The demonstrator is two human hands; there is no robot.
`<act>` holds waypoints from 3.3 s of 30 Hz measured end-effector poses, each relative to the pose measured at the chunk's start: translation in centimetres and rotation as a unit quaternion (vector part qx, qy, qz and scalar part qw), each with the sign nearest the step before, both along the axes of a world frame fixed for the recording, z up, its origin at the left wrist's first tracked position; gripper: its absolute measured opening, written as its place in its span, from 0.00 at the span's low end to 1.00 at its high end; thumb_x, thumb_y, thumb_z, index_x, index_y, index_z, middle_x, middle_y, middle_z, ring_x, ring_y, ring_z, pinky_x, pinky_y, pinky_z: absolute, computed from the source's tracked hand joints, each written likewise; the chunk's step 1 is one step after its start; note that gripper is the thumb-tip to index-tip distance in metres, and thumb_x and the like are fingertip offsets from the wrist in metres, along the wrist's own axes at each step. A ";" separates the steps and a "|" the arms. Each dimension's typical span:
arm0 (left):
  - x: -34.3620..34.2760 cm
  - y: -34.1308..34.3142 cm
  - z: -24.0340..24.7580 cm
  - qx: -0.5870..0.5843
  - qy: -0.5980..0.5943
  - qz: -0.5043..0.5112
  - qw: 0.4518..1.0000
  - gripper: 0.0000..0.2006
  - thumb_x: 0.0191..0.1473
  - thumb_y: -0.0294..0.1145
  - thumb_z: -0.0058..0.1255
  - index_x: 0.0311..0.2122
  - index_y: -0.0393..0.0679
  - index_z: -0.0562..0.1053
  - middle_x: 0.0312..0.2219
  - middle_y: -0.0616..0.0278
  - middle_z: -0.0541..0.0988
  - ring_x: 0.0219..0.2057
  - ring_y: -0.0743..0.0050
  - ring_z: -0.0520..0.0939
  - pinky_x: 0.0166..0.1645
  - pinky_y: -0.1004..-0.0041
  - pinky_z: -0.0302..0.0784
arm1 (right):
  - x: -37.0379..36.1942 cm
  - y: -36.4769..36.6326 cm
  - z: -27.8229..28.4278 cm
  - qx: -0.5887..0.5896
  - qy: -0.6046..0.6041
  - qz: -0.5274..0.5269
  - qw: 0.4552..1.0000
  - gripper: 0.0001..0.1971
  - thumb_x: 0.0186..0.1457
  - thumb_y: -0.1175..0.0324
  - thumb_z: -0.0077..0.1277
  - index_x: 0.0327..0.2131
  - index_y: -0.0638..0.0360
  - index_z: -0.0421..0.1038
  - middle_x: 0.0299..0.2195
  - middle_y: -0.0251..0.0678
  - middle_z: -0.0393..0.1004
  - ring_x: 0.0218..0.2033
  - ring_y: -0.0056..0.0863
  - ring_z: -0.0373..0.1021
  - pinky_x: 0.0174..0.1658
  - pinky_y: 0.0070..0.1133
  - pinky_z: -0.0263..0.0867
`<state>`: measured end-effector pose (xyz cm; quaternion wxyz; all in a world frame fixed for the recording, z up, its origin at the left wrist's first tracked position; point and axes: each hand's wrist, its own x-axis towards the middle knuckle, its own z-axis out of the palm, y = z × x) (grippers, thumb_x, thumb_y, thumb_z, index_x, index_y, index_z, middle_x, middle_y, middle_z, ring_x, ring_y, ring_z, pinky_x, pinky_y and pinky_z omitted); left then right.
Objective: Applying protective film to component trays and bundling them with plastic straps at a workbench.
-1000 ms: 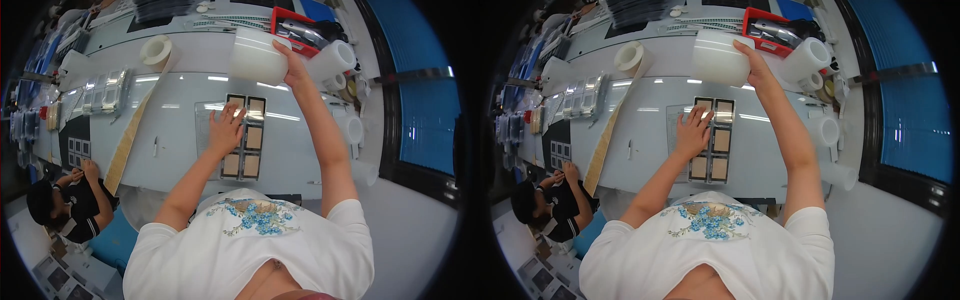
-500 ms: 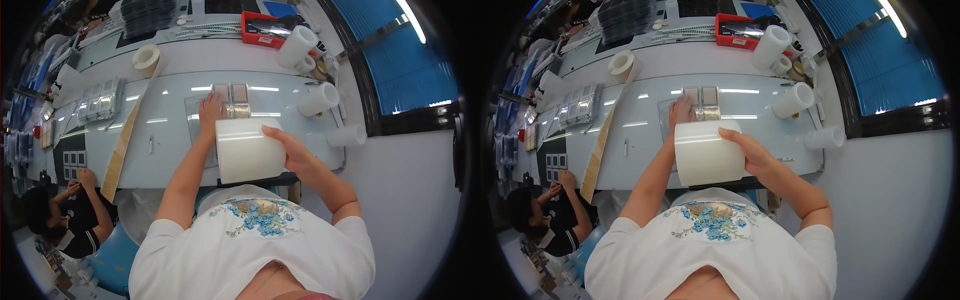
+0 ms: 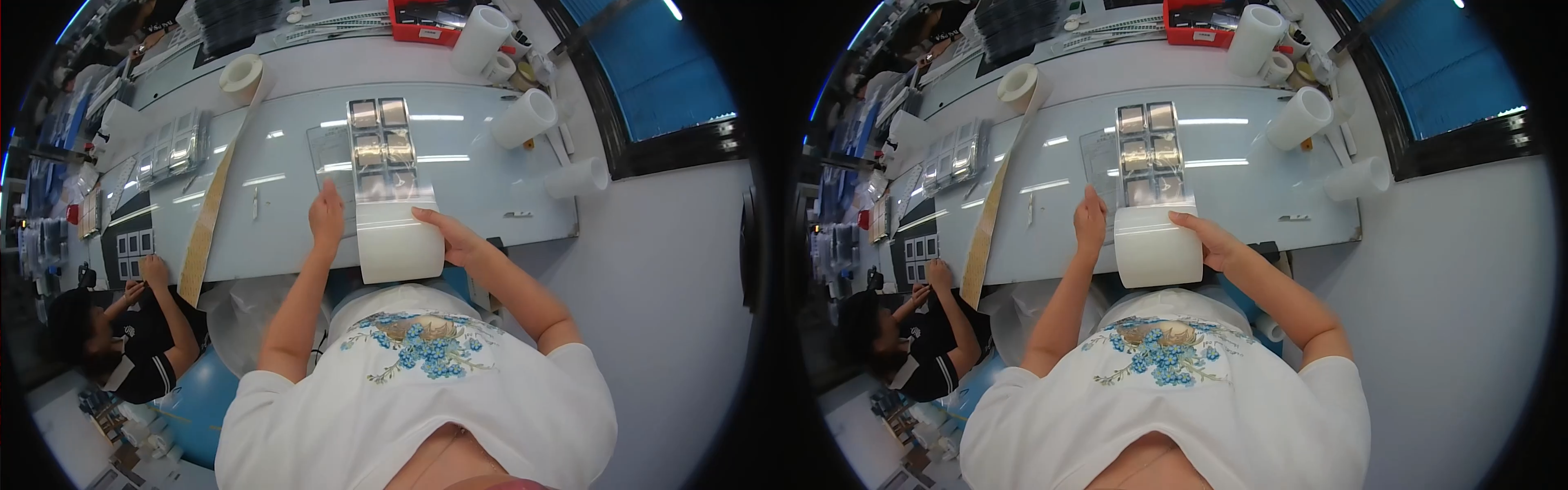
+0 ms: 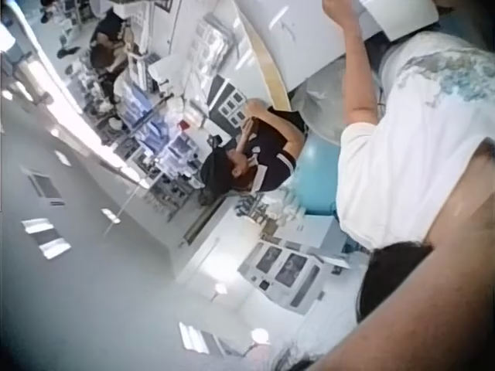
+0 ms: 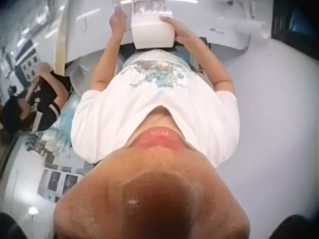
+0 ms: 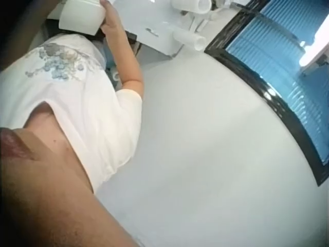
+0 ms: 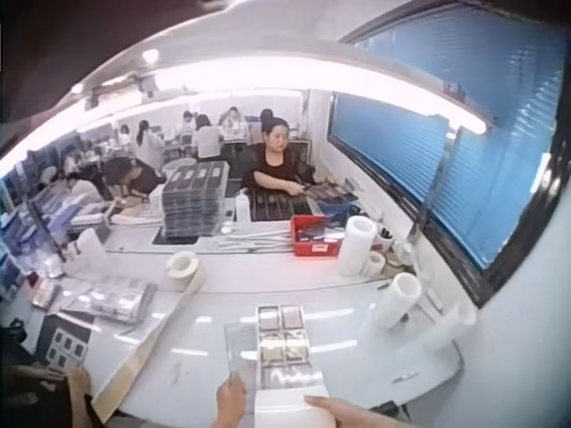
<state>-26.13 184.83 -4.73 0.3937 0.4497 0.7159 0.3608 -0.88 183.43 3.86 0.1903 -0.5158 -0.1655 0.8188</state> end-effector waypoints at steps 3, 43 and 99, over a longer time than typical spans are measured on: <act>0.6 -5.6 3.5 -0.150 -0.006 -0.191 0.970 0.40 0.61 0.67 0.21 0.28 0.42 0.78 0.22 0.56 0.79 0.28 0.65 0.80 0.37 0.66 0.72 | -0.1 -0.4 -0.7 0.002 0.005 0.012 1.000 0.29 0.55 0.48 0.54 0.53 0.59 0.67 0.47 0.41 0.74 0.46 0.29 0.71 0.49 0.24 0.69; 5.1 -11.3 2.6 -0.279 -0.503 0.049 0.816 0.28 0.58 0.51 0.51 0.52 0.35 0.69 0.45 0.53 0.77 0.45 0.64 0.78 0.49 0.68 0.74 | 1.3 -5.4 -3.5 -0.050 -0.029 0.098 0.993 0.32 0.63 0.41 0.39 0.54 0.61 0.65 0.49 0.40 0.72 0.49 0.28 0.71 0.50 0.24 0.68; 4.7 -14.1 -0.8 -0.321 -0.403 0.037 0.856 0.30 0.52 0.53 0.57 0.48 0.32 0.73 0.40 0.54 0.79 0.39 0.67 0.81 0.43 0.71 0.76 | 2.5 -0.2 -2.7 0.648 -0.227 0.179 0.705 0.06 0.58 0.72 0.49 0.39 0.61 0.69 0.33 0.41 0.73 0.33 0.39 0.72 0.38 0.27 0.68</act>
